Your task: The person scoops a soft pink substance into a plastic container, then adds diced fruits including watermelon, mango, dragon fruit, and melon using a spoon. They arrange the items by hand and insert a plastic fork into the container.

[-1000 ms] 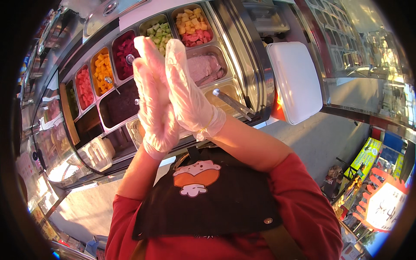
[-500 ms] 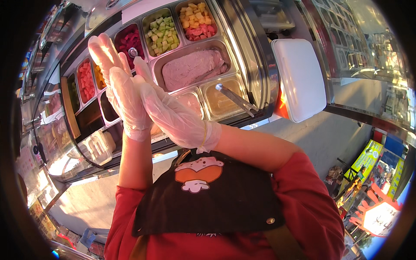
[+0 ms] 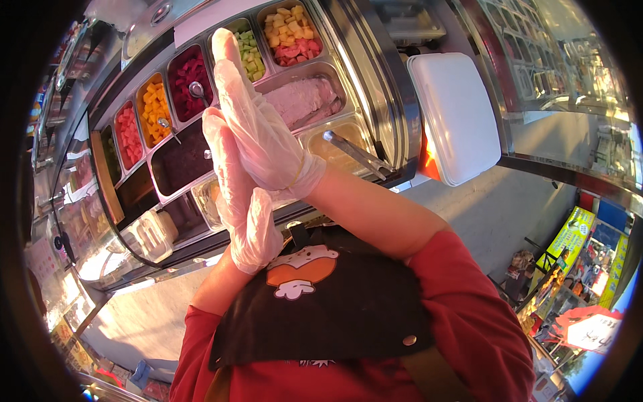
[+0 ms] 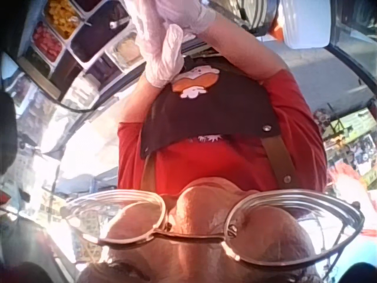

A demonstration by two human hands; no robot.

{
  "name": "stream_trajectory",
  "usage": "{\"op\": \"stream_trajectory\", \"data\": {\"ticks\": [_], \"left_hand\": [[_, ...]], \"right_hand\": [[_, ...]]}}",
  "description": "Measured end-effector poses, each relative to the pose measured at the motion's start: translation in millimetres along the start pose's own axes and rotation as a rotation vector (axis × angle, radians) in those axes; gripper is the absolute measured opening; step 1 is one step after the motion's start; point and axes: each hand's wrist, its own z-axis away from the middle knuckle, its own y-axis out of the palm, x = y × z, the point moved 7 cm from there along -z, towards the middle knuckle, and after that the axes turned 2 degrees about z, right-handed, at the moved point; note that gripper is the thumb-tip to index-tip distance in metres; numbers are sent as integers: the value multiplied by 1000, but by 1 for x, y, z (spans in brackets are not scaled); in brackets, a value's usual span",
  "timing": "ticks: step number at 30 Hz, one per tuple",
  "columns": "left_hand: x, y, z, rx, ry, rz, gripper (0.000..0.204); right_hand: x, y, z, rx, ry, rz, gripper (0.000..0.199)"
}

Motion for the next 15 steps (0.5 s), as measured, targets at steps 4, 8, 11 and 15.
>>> {"op": "stream_trajectory", "data": {"ticks": [4, 8, 11, 15], "left_hand": [[1, -19, -30, -252, -207, 446, 79], [37, -28, -19, -177, -95, 236, 78], [22, -17, 2, -244, -19, 80, 55], [27, -21, 10, -254, -35, -262, 44]], "right_hand": [[17, 25, 28, 119, 167, -350, 60], [31, 9, 12, 81, 183, -468, 40], [11, 11, 11, 10, 182, -342, 27], [-4, 28, 22, 2, 426, -660, 19]]}}
